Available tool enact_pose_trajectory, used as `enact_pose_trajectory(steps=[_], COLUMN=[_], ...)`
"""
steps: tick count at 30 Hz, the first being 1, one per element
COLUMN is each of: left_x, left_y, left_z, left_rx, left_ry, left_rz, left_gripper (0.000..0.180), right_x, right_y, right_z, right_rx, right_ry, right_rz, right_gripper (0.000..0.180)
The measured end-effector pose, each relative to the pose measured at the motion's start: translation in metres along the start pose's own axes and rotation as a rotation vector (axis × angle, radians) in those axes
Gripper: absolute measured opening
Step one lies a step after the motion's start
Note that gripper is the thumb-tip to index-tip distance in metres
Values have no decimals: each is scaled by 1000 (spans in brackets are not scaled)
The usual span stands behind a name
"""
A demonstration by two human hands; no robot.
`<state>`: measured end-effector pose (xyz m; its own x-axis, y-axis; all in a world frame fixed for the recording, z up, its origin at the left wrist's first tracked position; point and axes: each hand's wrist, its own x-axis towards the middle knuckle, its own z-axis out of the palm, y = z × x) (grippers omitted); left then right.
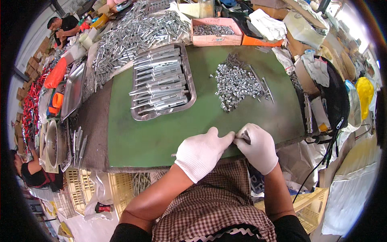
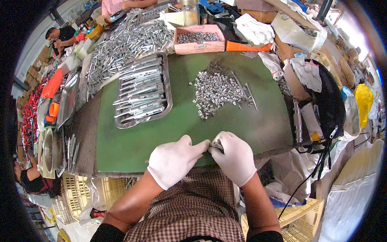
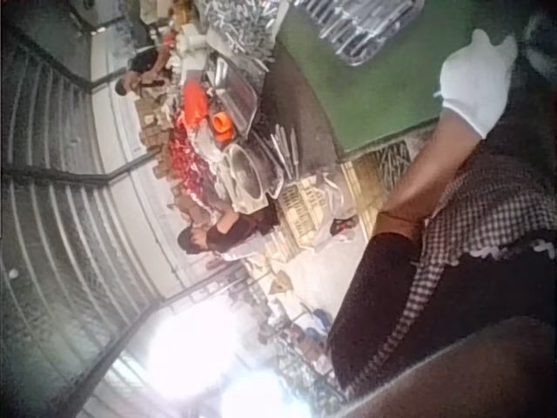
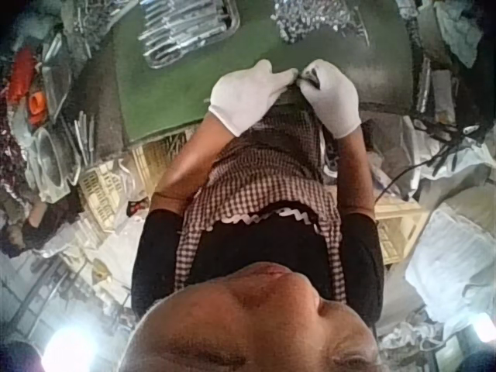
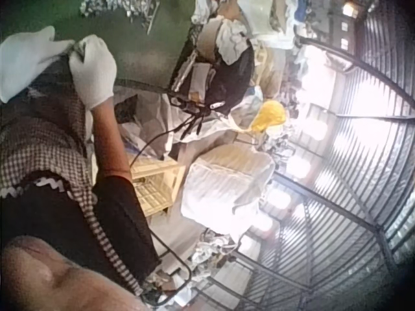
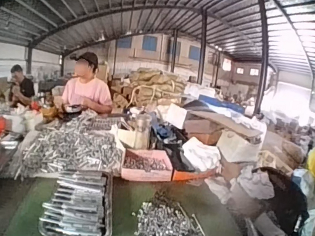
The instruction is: Assembling small metal pins and components onto a larger metal frame on a workbench.
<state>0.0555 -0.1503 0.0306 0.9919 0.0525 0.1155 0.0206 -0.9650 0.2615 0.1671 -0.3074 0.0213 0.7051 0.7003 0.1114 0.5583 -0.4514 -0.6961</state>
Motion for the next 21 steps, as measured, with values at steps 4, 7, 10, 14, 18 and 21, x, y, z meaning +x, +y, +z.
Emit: enact_pose_trajectory(steps=[4, 7, 10, 14, 18, 21], left_x=[-2, 3, 3, 5, 4, 4], left_y=[-1, 1, 2, 0, 3, 0], left_z=[-1, -6, -5, -5, -8, -7], left_rx=[49, 67, 79, 42, 71, 78], left_ry=[-12, -100, -112, -101, -134, -86], left_rz=[22, 12, 21, 47, 2, 52], left_gripper=[39, 41, 42, 41, 39, 30], right_x=[1, 5, 13, 28, 30, 28], right_y=[3, 0, 1, 1, -3, -5], right_z=[0, -9, -3, 15, 31, 38], right_rx=[-32, 153, 1078, 1722, 1826, 1552], right_ry=[-26, -21, 124, 173, 184, 243], right_rz=[3, -23, 135, 64, 14, -8], right_gripper=[14, 15, 9, 43, 51, 53])
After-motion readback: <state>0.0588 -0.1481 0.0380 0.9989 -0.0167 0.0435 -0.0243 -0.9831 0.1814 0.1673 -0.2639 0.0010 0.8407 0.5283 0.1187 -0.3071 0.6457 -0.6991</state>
